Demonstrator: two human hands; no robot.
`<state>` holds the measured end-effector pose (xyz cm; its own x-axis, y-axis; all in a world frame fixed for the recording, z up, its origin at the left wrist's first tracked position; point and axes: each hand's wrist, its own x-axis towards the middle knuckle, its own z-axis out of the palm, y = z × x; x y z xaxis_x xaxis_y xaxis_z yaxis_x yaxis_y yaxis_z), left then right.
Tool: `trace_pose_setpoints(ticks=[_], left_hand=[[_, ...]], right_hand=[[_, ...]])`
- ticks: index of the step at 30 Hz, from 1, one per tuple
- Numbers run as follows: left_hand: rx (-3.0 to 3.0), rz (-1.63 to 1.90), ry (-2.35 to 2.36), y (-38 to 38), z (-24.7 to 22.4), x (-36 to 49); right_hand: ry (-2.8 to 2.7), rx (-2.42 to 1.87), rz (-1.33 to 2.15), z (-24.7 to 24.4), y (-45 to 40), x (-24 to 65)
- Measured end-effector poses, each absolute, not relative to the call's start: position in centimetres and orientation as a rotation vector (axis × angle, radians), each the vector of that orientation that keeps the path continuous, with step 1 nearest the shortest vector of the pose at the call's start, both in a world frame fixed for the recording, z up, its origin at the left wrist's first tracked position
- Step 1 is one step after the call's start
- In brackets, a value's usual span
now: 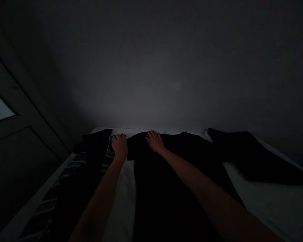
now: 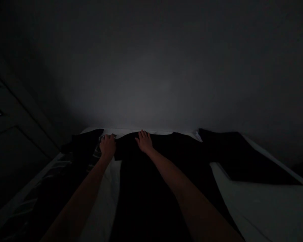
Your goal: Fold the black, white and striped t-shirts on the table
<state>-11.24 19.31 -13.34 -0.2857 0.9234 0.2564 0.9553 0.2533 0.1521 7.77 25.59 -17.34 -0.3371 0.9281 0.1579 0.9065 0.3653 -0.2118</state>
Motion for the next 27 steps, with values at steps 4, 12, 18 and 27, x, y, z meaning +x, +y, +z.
trace_pose_setpoints(ticks=[4,12,18,27], left_hand=[[-2.223,-0.396,-1.987,17.9,-13.7,-5.9],[-2.729,-0.188,-1.546,11.2,-18.0,-3.9],[-2.526,-0.317,-1.690,4.0,-17.6,-11.6],[-2.429,-0.828,-2.216,-12.0,-17.9,-8.2]], right_hand=[[-2.405,-1.500,0.115,-17.8,19.8,10.1],[-2.284,-1.866,0.044,-19.7,8.5,28.2],[-2.095,-1.950,-0.057,-20.3,-2.5,38.4],[-1.726,-1.820,0.197,-18.1,-15.5,36.4]])
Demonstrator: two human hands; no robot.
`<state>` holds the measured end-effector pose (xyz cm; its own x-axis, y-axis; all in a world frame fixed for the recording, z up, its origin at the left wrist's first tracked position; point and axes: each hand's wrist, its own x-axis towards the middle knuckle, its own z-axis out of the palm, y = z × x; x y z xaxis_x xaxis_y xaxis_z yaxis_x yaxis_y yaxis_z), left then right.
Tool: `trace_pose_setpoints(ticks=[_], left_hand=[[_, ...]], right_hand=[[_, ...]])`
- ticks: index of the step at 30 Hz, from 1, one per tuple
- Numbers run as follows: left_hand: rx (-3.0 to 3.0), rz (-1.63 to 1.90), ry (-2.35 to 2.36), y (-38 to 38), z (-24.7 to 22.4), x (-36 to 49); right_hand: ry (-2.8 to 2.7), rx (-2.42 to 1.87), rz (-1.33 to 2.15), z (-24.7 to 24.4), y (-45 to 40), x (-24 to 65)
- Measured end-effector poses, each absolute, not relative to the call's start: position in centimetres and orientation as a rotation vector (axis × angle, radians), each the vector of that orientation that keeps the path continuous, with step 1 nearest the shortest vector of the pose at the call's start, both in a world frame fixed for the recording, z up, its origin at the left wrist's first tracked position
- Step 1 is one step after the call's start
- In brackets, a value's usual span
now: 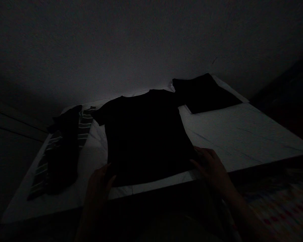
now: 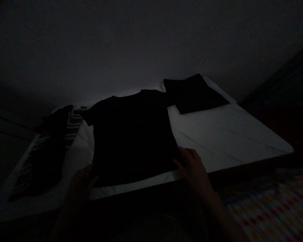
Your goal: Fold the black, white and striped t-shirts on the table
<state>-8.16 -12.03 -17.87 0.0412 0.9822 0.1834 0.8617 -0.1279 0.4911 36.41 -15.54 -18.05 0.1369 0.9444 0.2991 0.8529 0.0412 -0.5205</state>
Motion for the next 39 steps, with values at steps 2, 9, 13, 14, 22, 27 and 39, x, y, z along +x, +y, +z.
trace_pose_setpoints(ticks=[2,9,13,14,22,27,39], left_hand=[[1.886,0.687,1.953,-13.1,-17.9,-7.8],[1.642,0.617,1.904,-14.0,-16.0,-7.8],[1.744,0.624,1.884,-14.2,-15.9,-8.0],[1.769,0.620,1.896,-14.1,-16.1,-8.1],[1.945,0.654,1.853,-14.0,-15.9,-8.9],[2.068,0.864,1.937,-14.3,-16.2,-8.6],[2.537,0.590,1.674,-14.4,-17.5,-13.9]], right_hand=[[-1.775,-1.705,0.306,-17.7,-16.4,36.6],[-1.873,-1.508,0.455,-17.4,-17.0,38.0],[-1.922,-1.497,0.391,-17.6,-16.9,38.2],[-1.935,-1.491,0.377,-17.6,-16.9,38.3],[-1.905,-1.572,0.247,-18.3,-16.7,38.0],[-1.887,-1.634,0.120,-17.8,-16.7,37.6],[-1.968,-1.661,0.079,-18.1,-17.1,41.9]])
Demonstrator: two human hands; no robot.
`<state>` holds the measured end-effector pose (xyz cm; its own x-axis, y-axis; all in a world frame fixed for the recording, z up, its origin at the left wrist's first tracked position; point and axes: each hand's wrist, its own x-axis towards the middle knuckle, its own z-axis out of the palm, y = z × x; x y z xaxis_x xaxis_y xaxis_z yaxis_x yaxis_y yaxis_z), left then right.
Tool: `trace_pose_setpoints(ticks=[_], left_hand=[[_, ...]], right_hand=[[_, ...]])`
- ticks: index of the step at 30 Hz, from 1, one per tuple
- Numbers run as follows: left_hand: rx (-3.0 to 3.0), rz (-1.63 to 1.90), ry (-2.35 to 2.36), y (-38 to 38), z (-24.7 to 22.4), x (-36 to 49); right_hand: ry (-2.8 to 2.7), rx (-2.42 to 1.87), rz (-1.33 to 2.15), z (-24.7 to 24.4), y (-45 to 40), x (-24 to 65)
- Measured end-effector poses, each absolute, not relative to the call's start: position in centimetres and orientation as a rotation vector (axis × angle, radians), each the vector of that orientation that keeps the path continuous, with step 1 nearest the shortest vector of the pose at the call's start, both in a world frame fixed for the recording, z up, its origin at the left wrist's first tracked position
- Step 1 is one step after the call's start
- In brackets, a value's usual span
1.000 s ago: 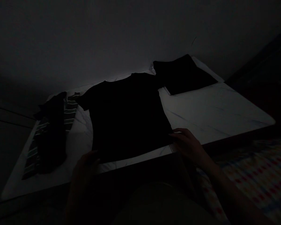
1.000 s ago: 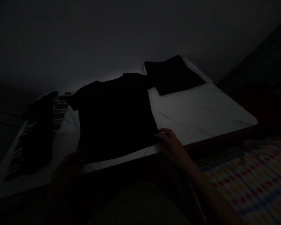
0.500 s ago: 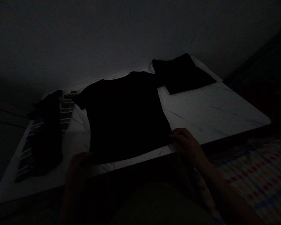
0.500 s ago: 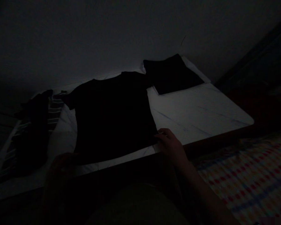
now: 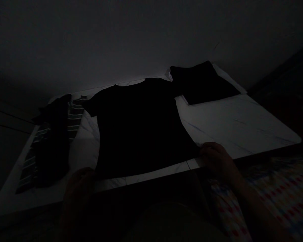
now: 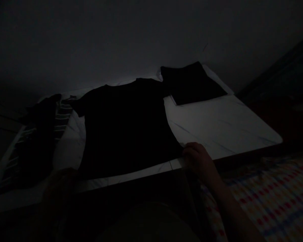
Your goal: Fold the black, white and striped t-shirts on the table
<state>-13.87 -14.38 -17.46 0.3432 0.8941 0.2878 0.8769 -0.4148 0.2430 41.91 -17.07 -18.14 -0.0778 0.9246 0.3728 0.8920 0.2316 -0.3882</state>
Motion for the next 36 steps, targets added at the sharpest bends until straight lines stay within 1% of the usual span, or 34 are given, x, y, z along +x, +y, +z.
trace_pose_setpoints(ticks=[4,6,8,11,13,16,18,22,24,25,26,27,29,32,34,36], left_hand=[[2.657,0.497,1.731,-14.4,-14.7,-11.5],[2.657,0.519,1.791,-13.6,-13.1,-8.1],[2.629,0.545,1.748,-12.0,-12.4,-3.6],[2.616,0.459,1.618,-9.2,-13.5,2.5],[2.618,0.351,1.579,-8.4,-15.0,4.7],[2.642,0.173,1.384,-9.8,-16.5,3.9],[2.641,0.082,1.159,-11.9,-16.0,1.3],[2.460,-0.027,0.713,-14.4,-12.0,-4.0],[2.325,-0.050,0.716,-13.0,-10.1,-4.4],[2.290,-0.055,0.789,-11.4,-9.5,-3.8],[2.287,-0.034,0.934,-9.5,-9.1,-2.7],[2.317,-0.032,1.050,-7.3,-9.1,-1.3],[2.432,0.150,1.457,-3.0,-9.8,1.9],[2.459,0.272,1.684,1.3,-12.6,4.6],[2.489,0.289,1.766,1.8,-15.1,3.7],[2.546,0.317,1.819,0.5,-17.5,1.1]], right_hand=[[-2.061,-1.777,-0.021,-15.8,-16.2,39.9],[-2.083,-1.768,-0.044,-14.5,-14.8,37.4],[-2.108,-1.673,0.018,-13.7,-12.5,34.0],[-2.261,-1.498,0.158,-14.1,-8.8,28.8],[-2.430,-1.399,0.236,-15.0,-7.4,26.8],[-2.683,-1.162,0.441,-15.8,-8.2,27.3],[-2.767,-0.966,0.640,-15.2,-10.1,29.4],[-2.670,-0.728,1.141,-12.1,-12.2,33.0],[-2.547,-0.754,1.321,-10.8,-10.6,32.5],[-2.487,-0.837,1.307,-10.5,-9.2,31.4],[-2.436,-0.962,1.204,-10.5,-7.6,30.0],[-2.384,-1.109,1.027,-10.7,-5.7,28.2],[-2.333,-1.353,0.566,-11.6,-2.2,24.7],[-2.308,-1.449,0.355,-13.9,0.8,21.9],[-2.321,-1.500,0.285,-15.7,0.6,22.9],[-2.334,-1.582,0.178,-17.5,-1.2,25.9]])
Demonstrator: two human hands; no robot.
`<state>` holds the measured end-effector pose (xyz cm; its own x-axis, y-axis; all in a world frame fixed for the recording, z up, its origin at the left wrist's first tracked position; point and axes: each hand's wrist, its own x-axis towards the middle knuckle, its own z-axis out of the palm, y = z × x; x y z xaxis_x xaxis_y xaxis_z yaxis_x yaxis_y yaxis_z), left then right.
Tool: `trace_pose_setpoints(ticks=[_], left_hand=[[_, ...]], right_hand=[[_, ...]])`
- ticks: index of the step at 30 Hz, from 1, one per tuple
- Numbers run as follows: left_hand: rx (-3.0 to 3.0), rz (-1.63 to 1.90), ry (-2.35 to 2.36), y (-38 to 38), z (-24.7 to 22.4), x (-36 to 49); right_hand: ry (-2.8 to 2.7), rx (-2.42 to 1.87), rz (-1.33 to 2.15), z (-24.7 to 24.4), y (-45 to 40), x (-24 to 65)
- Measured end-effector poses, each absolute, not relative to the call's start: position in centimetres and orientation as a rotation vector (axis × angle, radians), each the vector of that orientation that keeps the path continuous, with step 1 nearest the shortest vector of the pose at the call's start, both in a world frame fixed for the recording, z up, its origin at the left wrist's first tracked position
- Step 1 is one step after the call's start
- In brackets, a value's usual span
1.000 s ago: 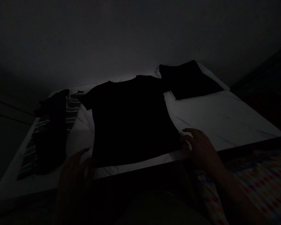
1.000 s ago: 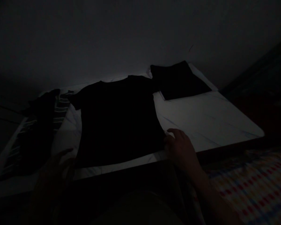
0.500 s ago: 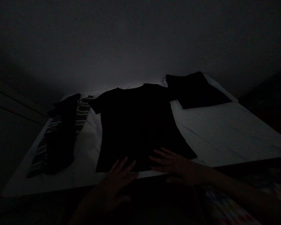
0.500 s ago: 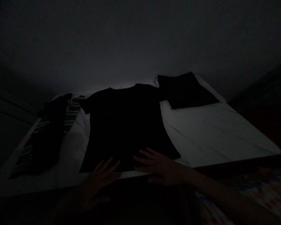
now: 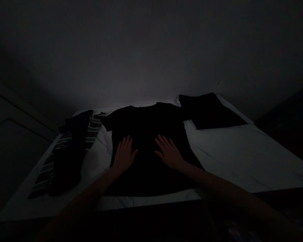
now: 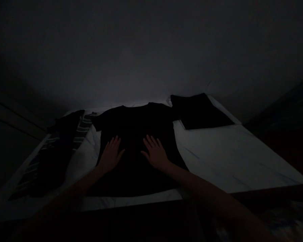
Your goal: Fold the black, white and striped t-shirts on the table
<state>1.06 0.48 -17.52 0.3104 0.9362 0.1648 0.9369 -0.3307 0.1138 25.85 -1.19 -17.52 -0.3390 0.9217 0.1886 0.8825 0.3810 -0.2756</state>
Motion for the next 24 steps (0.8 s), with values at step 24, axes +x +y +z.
trace_pose_setpoints(ticks=[24], left_hand=[[-2.156,-0.298,-2.098,18.3,-18.1,-1.1]], right_hand=[[-2.254,-2.030,-0.028,-19.2,20.1,32.8]])
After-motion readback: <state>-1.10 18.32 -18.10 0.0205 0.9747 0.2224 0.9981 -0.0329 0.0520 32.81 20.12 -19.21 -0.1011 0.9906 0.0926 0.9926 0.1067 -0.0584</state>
